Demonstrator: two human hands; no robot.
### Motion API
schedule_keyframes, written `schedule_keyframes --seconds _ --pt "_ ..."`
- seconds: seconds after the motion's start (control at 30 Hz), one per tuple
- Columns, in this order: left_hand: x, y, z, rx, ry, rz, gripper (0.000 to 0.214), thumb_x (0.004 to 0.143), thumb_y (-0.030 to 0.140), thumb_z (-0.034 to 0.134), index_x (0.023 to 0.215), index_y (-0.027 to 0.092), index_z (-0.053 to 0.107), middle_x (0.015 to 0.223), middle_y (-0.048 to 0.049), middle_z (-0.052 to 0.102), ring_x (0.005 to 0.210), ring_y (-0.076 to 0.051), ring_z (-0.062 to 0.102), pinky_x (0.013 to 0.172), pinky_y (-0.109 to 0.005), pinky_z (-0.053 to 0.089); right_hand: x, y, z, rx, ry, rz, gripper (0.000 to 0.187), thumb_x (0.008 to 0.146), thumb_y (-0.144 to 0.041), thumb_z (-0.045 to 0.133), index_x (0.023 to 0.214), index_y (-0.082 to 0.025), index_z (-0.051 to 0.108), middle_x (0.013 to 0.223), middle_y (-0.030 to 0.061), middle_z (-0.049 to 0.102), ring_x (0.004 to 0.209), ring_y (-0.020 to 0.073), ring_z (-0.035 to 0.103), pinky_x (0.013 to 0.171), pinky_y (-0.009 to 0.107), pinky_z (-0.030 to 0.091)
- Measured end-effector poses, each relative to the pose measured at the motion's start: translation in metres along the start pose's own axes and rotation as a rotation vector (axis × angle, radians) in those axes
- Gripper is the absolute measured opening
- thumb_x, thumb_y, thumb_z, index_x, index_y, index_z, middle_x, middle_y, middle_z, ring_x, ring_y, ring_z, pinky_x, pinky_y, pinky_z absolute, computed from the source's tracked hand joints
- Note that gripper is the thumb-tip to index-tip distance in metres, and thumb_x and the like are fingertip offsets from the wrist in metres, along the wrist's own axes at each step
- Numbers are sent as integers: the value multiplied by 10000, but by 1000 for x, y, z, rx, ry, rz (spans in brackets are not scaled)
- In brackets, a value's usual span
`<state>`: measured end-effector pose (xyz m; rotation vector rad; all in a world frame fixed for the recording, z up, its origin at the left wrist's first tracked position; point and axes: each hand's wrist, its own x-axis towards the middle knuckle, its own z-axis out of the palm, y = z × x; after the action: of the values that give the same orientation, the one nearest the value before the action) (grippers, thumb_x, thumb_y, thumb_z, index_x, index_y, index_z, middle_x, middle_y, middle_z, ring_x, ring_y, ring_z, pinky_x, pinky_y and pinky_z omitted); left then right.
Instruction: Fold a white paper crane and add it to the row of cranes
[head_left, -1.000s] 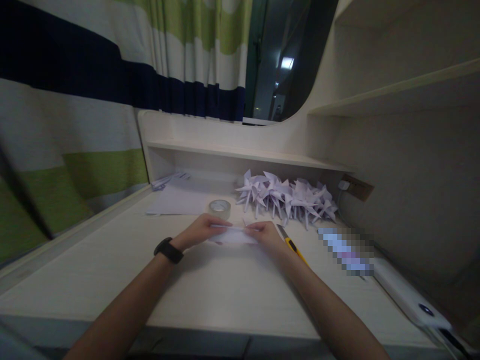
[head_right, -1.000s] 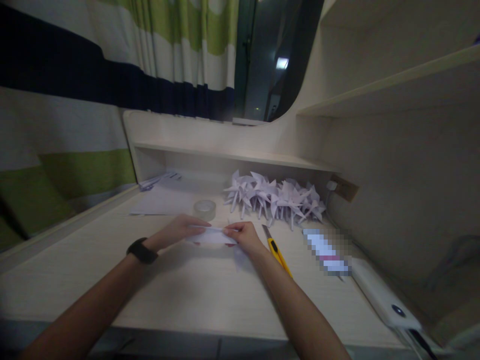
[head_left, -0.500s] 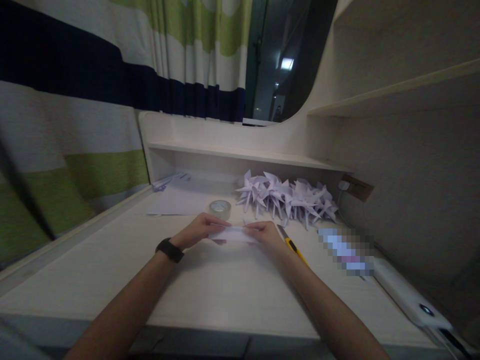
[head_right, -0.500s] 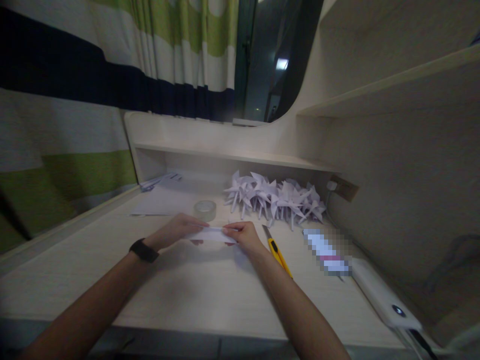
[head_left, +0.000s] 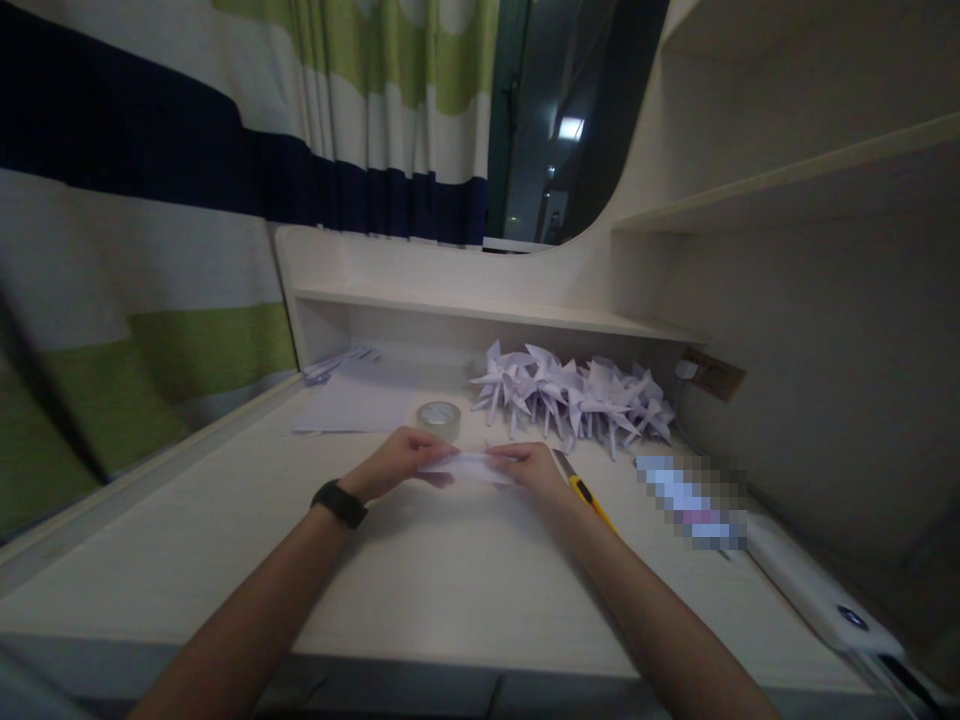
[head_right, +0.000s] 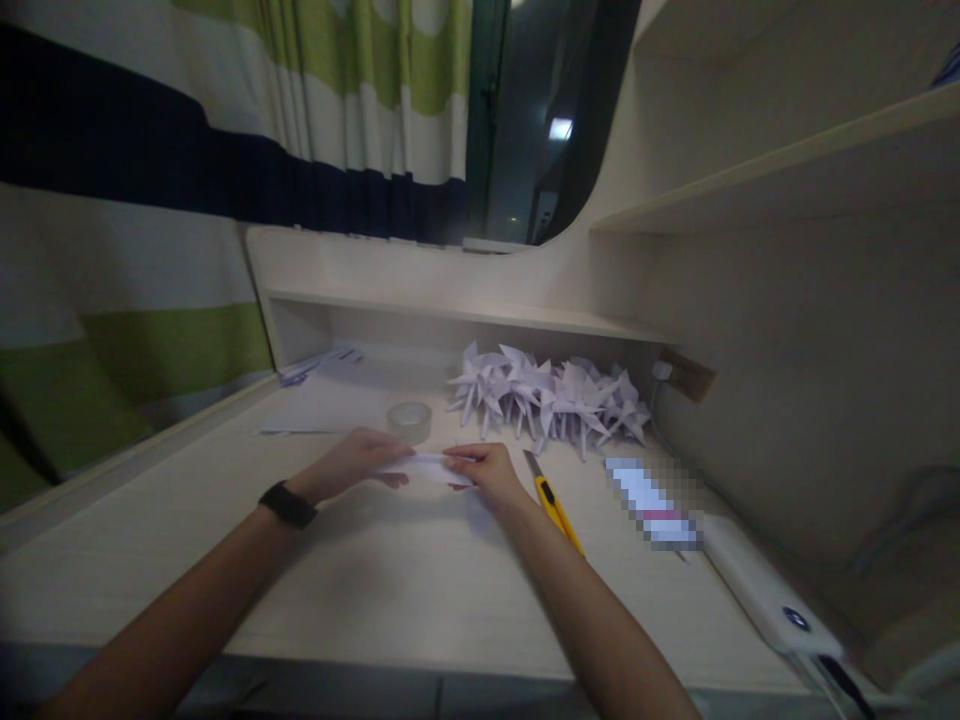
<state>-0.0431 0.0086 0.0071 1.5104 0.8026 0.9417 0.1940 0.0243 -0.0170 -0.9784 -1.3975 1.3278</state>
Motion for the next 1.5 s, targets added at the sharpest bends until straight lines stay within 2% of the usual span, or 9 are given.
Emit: schedule_keyframes --seconds 0.2,0.4,0.57,0.73,0.87,1.2,1.4,1.5 --pt "2 -2 2 107 70 19 412 734 380 740 1032 100 699 910 -117 717 726 -212 693 666 -359 591 -3 -6 0 -16 14 -16 414 498 -376 845 816 -124 761 684 57 695 547 132 589 549 280 496" --pt "2 -1 3 192 13 24 376 786 409 679 965 80 715 801 -120 726 728 -223 697 674 -372 589 -5 -9 2 -49 51 4 383 521 -416 823 744 -114 748 640 49 671 533 123 559 523 262 470" --pt "2 1 5 212 46 49 362 745 388 722 960 97 728 822 -116 736 699 -207 692 656 -355 584 -5 -8 1 -51 18 19 389 497 -384 835 744 -102 731 604 39 646 527 120 550 528 258 445" --pt "-1 11 11 264 99 6 336 692 331 769 934 99 745 767 -109 744 650 -198 682 682 -345 563 -4 -8 -1 -65 35 32 354 471 -314 838 735 -111 718 565 11 623 492 100 517 501 234 415" --pt "-3 15 17 305 94 9 327 697 339 757 917 97 749 769 -111 744 665 -203 682 684 -341 553 -3 -6 0 -92 20 12 330 486 -312 821 729 -115 718 560 5 622 478 93 497 487 227 396" --pt "4 -3 13 299 104 19 334 746 374 713 916 88 740 683 -106 720 564 -164 658 548 -261 533 0 0 2 -112 21 -8 316 508 -334 801 730 -121 727 549 4 623 478 97 501 486 228 402" --pt "4 -1 14 337 60 20 353 756 405 699 935 102 729 665 -89 715 554 -155 661 523 -239 531 4 4 0 -138 29 11 329 536 -376 790 738 -122 734 598 25 647 507 109 530 502 241 435" --pt "4 0 15 360 75 33 323 764 388 688 901 100 733 647 -85 709 532 -145 651 509 -229 523 5 7 0 -130 26 7 321 544 -378 791 721 -118 732 603 28 647 508 107 531 503 240 444"
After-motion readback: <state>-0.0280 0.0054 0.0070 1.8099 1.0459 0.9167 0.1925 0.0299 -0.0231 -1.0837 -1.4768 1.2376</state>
